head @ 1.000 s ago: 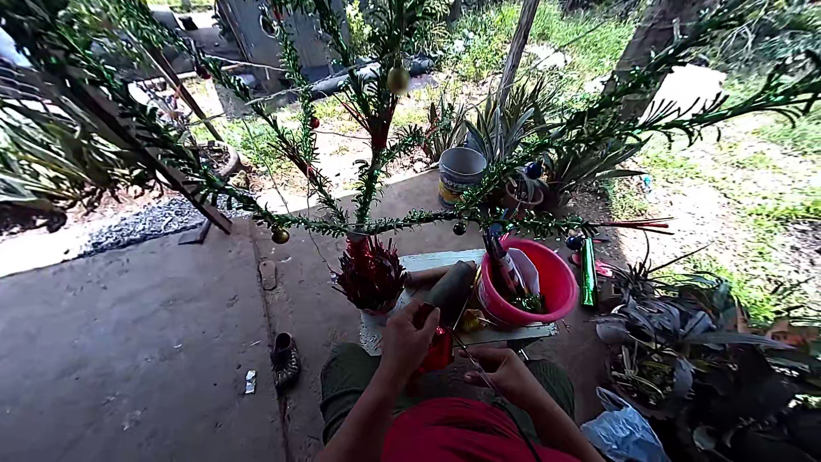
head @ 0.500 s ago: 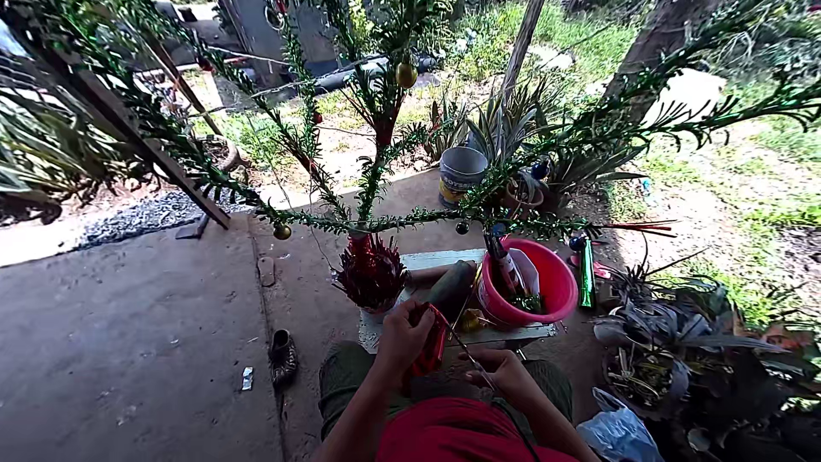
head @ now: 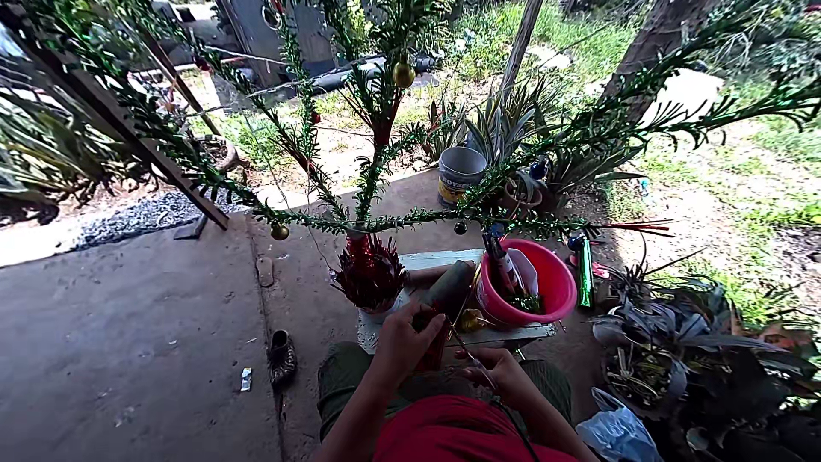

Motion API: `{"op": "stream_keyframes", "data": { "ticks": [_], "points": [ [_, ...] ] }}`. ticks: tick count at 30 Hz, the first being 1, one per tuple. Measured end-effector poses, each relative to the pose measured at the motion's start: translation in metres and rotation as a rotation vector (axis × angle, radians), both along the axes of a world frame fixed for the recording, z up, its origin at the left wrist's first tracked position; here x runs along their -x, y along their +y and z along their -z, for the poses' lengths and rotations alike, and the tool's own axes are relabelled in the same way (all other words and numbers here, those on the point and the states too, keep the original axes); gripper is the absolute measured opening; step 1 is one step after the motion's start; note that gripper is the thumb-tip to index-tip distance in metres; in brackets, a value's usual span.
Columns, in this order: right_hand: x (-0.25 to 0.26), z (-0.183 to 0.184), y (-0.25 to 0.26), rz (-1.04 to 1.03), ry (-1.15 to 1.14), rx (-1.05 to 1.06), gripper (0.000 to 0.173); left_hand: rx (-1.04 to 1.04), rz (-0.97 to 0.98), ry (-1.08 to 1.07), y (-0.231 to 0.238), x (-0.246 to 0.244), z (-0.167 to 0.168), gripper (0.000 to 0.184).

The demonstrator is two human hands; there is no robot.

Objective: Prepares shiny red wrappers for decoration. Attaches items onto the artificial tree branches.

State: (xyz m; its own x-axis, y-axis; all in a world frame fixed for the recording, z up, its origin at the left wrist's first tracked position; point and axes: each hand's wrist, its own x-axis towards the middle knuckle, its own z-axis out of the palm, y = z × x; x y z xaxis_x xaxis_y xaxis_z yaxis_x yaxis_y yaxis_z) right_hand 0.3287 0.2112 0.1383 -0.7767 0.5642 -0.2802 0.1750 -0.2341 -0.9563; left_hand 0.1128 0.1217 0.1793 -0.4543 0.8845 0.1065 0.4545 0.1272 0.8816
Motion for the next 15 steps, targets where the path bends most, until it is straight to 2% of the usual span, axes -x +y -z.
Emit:
{"op": "stream_keyframes", "data": {
  "ticks": [3, 6, 7, 11, 15],
  "points": [
    [-0.004, -0.002, 0.007, -0.005, 0.024, 0.037, 0.037, -0.178, 0.024, -0.103, -0.001, -0.001, 0.008, 0.023],
    [-0.009, -0.002, 0.013, -0.009, 0.045, 0.053, 0.038, -0.3, 0.138, -0.122, 0.001, 0.003, 0.021, 0.018],
    [-0.01, -0.002, 0.015, -0.021, 0.042, 0.054, 0.038, -0.299, 0.182, -0.094, 0.0, 0.004, 0.021, 0.021],
    [-0.012, -0.003, 0.018, -0.041, 0.033, 0.068, 0.039, -0.269, 0.246, -0.029, 0.0, 0.004, 0.016, 0.053],
    [-0.014, -0.001, 0.019, -0.063, 0.056, 0.071, 0.038, -0.227, 0.291, -0.008, -0.004, 0.006, 0.011, 0.044]
  ]
}}
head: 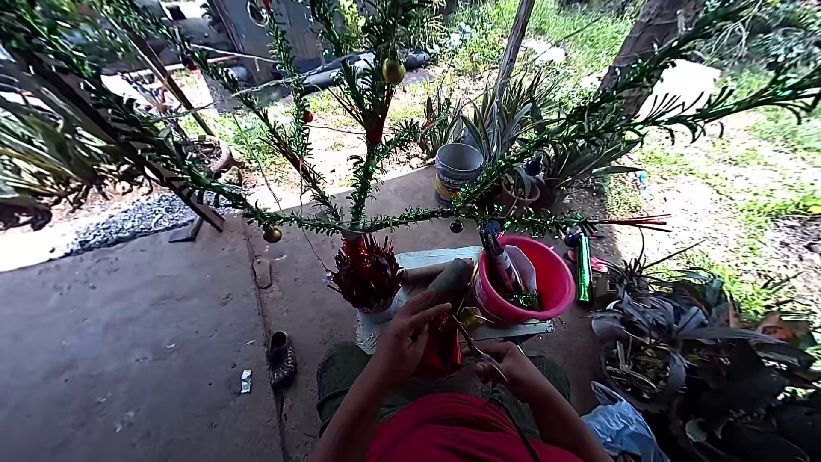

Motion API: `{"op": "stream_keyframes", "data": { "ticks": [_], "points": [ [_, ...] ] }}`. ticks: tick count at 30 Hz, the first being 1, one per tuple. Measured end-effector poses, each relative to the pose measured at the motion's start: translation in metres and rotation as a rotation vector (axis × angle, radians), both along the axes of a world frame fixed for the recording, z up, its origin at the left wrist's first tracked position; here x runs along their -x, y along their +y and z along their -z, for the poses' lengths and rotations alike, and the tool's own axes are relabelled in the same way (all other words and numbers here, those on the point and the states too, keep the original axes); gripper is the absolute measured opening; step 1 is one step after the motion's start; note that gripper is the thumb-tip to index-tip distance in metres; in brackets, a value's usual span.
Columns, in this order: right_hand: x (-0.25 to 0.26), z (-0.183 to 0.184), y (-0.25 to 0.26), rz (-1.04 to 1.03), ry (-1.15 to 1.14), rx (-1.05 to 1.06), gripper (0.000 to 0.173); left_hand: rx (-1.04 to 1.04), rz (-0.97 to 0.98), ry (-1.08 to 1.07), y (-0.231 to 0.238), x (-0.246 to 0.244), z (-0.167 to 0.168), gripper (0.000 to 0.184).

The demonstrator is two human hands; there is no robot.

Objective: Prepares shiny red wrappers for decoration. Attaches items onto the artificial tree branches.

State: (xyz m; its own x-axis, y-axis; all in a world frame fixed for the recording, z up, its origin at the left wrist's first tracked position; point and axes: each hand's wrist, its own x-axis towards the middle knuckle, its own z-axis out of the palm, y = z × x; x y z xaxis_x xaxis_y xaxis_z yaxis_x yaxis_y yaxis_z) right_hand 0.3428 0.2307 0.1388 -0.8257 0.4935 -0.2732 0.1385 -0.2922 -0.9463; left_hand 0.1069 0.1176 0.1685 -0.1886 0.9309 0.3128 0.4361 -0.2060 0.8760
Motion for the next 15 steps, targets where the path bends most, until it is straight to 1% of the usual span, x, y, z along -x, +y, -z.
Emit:
{"op": "stream_keyframes", "data": {
  "ticks": [3, 7, 10, 15],
  "points": [
    [0.0, 0.001, 0.0, -0.007, 0.005, -0.008, 0.036, 0.033, -0.016, -0.003, -0.002, -0.003, -0.004, 0.041],
    [0.005, -0.002, -0.004, 0.014, -0.007, -0.037, 0.036, 0.159, -0.137, -0.062, -0.004, -0.011, -0.014, 0.042],
    [0.009, -0.002, -0.008, 0.035, -0.015, -0.046, 0.038, 0.218, -0.162, -0.024, -0.006, -0.013, -0.021, 0.042],
    [0.015, -0.001, -0.014, 0.074, -0.01, -0.054, 0.035, 0.209, -0.185, 0.022, -0.008, -0.016, -0.025, 0.041]
  ]
}}
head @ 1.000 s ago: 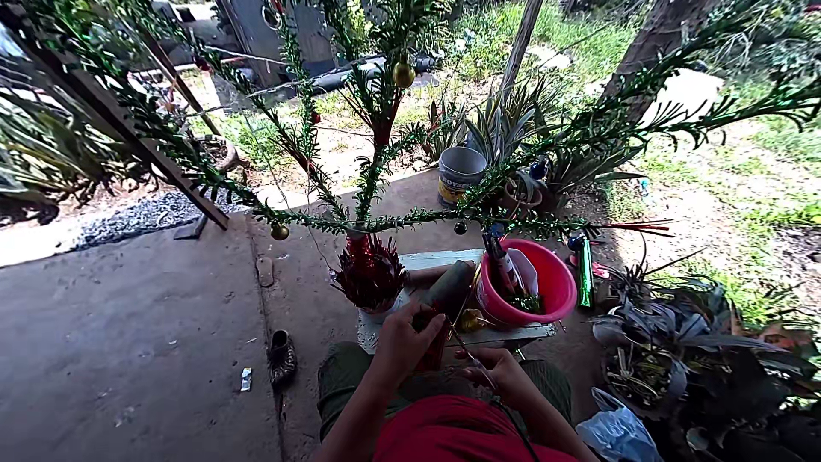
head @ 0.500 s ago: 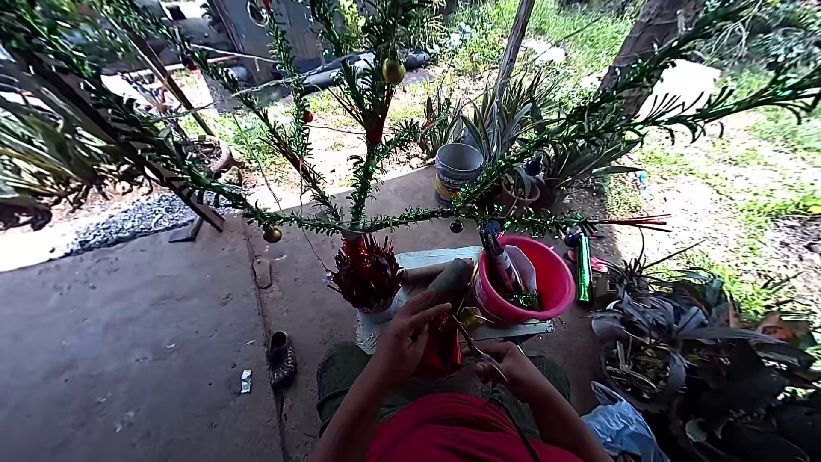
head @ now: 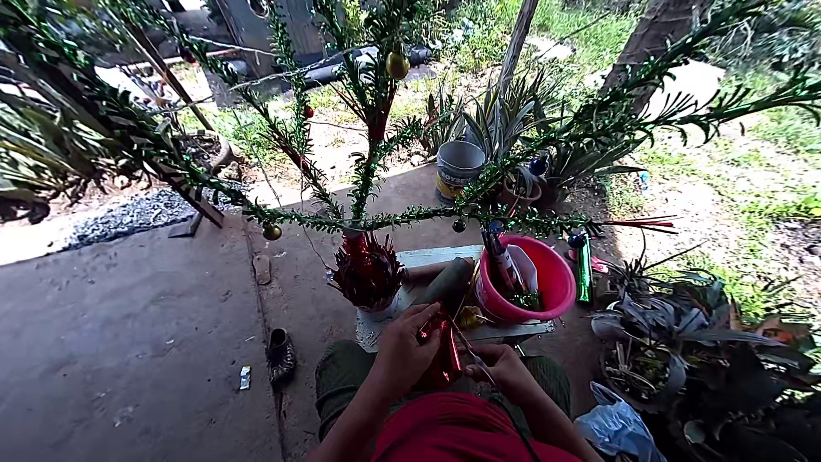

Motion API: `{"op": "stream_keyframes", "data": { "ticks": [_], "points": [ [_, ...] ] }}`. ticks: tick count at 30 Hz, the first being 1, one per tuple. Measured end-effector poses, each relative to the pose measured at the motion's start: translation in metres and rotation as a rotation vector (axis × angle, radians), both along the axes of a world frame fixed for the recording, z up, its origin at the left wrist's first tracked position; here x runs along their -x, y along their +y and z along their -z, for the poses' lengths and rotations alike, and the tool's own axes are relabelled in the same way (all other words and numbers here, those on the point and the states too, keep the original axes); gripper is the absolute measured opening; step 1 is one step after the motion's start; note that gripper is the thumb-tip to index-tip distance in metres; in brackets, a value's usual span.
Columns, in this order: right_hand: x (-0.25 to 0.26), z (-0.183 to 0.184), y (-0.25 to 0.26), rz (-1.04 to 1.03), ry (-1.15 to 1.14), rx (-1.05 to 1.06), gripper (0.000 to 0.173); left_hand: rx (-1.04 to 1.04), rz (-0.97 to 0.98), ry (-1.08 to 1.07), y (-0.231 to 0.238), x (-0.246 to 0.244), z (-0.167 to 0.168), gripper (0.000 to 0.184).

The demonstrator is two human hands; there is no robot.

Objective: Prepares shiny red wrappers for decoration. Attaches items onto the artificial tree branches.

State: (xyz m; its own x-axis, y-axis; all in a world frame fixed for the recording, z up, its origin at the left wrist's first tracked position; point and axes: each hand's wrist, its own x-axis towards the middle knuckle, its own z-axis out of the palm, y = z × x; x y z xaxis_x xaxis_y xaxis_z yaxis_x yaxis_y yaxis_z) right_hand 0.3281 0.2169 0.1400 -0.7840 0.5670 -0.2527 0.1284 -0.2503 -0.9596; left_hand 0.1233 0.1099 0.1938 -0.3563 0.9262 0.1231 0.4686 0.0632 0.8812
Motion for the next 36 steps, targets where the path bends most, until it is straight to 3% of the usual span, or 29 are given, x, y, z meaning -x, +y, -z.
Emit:
{"op": "stream_keyframes", "data": {
  "ticks": [11, 16, 21, 26, 30, 36],
  "points": [
    [0.005, -0.004, -0.007, 0.005, 0.015, 0.03, 0.034, -0.046, -0.014, 0.044, -0.006, -0.004, -0.002, 0.046],
    [0.004, -0.006, -0.005, -0.027, 0.022, 0.042, 0.032, -0.021, 0.019, 0.035, -0.009, -0.003, -0.002, 0.06],
    [0.003, 0.002, -0.002, -0.054, 0.057, 0.108, 0.037, 0.004, 0.014, 0.071, -0.008, -0.005, -0.002, 0.074],
    [-0.007, 0.01, 0.002, -0.148, 0.036, 0.122, 0.056, 0.011, -0.17, 0.214, 0.0, -0.001, 0.004, 0.077],
    [-0.024, 0.01, 0.008, -0.171, -0.092, 0.027, 0.054, 0.028, -0.265, 0.26, 0.004, 0.003, 0.01, 0.081],
    [-0.04, -0.001, 0.006, -0.179, -0.41, -0.298, 0.063, 0.079, -0.293, 0.301, 0.011, 0.004, 0.012, 0.085]
  ]
}}
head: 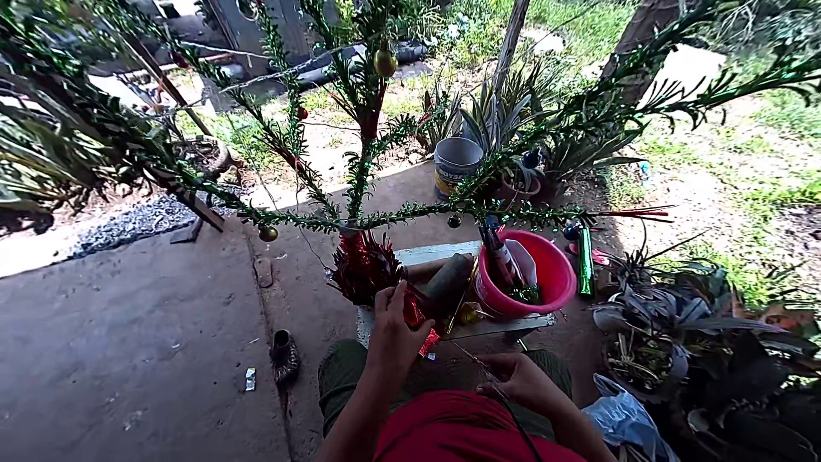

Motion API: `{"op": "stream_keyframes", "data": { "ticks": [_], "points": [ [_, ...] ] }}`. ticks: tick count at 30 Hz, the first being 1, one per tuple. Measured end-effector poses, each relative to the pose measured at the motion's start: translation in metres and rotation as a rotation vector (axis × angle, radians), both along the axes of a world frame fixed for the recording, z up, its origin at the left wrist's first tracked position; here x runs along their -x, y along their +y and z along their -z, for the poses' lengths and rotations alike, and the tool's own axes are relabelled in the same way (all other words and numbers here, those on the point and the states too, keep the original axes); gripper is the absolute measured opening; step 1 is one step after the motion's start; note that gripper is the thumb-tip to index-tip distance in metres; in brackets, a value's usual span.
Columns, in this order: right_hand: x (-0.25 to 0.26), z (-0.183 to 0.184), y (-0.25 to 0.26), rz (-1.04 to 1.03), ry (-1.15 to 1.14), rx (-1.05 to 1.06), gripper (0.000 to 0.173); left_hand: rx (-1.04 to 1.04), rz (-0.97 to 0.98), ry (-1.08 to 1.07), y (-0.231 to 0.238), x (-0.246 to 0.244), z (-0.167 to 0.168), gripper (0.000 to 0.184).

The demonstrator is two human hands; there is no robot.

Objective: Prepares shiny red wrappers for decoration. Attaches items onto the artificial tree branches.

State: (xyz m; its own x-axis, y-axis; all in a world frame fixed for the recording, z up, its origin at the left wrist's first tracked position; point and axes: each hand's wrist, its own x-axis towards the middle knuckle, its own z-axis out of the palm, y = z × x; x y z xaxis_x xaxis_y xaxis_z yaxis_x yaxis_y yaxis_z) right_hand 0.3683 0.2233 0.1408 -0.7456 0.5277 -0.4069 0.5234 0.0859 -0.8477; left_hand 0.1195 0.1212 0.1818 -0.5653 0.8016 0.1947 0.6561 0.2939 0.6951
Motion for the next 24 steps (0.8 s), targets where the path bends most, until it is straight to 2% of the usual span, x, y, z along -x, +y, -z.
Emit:
{"op": "stream_keyframes", "data": {
  "ticks": [6, 24],
  "points": [
    [0.01, 0.0, -0.013, 0.077, 0.042, -0.209, 0.06, 0.026, 0.021, 0.02, 0.004, -0.005, -0.002, 0.084],
    [0.017, -0.001, -0.016, 0.114, 0.13, -0.178, 0.053, -0.049, 0.04, 0.037, 0.0, -0.003, 0.001, 0.083]
  ]
}}
